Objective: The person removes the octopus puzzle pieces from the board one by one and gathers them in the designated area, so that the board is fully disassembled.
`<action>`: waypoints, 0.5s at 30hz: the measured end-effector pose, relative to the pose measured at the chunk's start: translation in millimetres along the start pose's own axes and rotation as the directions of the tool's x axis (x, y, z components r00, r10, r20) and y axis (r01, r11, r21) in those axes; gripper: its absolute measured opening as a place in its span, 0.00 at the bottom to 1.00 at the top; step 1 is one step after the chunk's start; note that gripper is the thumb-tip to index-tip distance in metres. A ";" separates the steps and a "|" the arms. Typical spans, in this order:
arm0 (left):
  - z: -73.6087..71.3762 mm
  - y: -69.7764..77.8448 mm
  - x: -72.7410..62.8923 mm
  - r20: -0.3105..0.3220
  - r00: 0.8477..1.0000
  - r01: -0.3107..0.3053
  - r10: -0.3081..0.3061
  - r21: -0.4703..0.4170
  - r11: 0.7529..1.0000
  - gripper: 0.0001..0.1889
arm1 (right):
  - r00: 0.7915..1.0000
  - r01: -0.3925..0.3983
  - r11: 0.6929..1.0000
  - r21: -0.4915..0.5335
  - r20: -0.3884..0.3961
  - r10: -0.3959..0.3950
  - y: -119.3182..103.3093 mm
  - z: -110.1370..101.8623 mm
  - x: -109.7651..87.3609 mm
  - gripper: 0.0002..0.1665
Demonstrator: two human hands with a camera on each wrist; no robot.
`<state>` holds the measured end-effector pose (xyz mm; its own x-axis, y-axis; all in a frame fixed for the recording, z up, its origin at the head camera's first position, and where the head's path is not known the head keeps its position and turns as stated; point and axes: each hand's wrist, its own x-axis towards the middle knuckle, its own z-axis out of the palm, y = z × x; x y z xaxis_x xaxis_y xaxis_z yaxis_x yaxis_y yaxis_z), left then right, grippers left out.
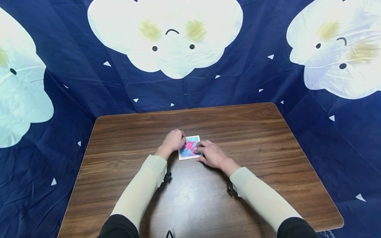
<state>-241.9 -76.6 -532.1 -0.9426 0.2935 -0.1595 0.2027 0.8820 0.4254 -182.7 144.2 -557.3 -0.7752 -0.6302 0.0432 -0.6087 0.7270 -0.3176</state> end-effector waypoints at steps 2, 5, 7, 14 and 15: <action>-0.7 -1.3 0.3 0.007 1.000 0.001 -0.001 -0.012 1.000 0.10 | 1.000 0.003 1.000 0.003 -0.001 -0.003 0.5 -0.1 -0.2 0.20; -1.4 -2.3 0.7 0.010 1.000 -0.006 0.006 -0.024 1.000 0.08 | 1.000 0.006 1.000 0.003 -0.003 -0.006 1.2 -0.6 -0.4 0.20; -2.0 -2.8 0.7 0.015 1.000 -0.012 0.012 -0.026 1.000 0.07 | 1.000 0.011 1.000 0.003 -0.004 -0.011 1.4 -0.8 -0.3 0.20; -4.4 -4.4 1.7 0.030 0.999 -0.027 0.028 -0.032 0.999 0.04 | 1.000 0.018 1.000 0.007 0.001 -0.018 1.7 -0.7 -0.1 0.21; -5.0 -4.5 2.2 0.031 0.999 -0.028 0.029 -0.040 0.999 0.04 | 1.000 0.015 1.000 0.005 0.004 -0.015 1.8 -0.5 0.0 0.21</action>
<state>-246.2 -81.8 -529.9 -0.9274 0.3307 -0.1749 0.2183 0.8580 0.4649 -183.9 145.6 -557.4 -0.7656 -0.6418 0.0444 -0.6191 0.7162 -0.3221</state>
